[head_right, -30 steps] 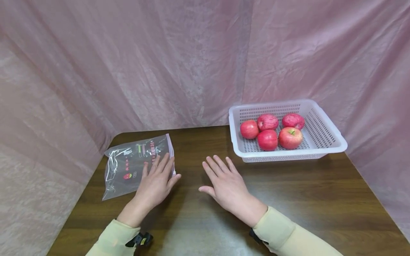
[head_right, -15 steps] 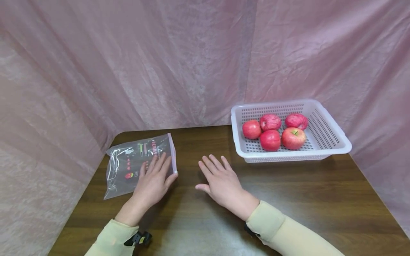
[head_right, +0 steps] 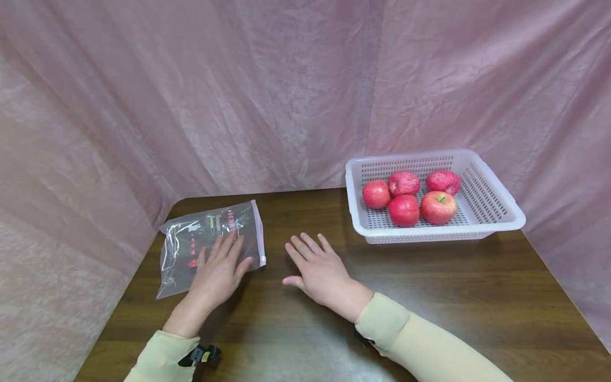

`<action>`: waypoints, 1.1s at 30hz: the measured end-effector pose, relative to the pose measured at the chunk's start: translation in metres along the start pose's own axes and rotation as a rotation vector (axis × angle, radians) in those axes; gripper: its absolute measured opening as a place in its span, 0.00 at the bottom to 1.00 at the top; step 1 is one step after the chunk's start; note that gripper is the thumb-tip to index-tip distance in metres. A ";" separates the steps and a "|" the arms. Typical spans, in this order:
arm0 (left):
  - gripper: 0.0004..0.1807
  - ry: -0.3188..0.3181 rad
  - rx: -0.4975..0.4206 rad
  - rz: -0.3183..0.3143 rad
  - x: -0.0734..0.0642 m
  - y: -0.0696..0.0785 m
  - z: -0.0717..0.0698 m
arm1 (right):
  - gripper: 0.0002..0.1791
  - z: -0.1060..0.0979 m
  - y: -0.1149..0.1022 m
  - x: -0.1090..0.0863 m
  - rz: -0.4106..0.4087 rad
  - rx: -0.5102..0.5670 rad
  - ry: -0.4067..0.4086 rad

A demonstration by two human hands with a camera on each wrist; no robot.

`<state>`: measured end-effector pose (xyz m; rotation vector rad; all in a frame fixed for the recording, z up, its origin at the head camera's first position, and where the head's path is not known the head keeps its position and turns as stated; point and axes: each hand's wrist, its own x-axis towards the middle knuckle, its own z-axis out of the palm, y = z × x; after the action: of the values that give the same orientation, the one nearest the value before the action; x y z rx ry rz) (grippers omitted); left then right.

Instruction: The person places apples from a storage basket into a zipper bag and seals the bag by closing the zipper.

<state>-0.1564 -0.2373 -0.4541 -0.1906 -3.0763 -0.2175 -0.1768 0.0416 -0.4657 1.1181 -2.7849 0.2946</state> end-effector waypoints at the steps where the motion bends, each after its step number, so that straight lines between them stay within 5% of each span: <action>1: 0.38 -0.004 -0.003 -0.003 0.000 -0.002 0.000 | 0.44 0.000 -0.001 0.001 -0.003 0.003 -0.009; 12: 0.38 -0.020 -0.026 -0.054 0.001 -0.016 0.001 | 0.45 0.006 -0.013 0.020 -0.071 0.006 -0.078; 33: 0.38 -0.174 -0.036 -0.072 0.003 -0.025 0.017 | 0.43 0.023 -0.026 0.046 -0.139 0.029 -0.215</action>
<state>-0.1629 -0.2591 -0.4746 -0.1055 -3.2567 -0.2741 -0.1926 -0.0124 -0.4759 1.4221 -2.8721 0.2122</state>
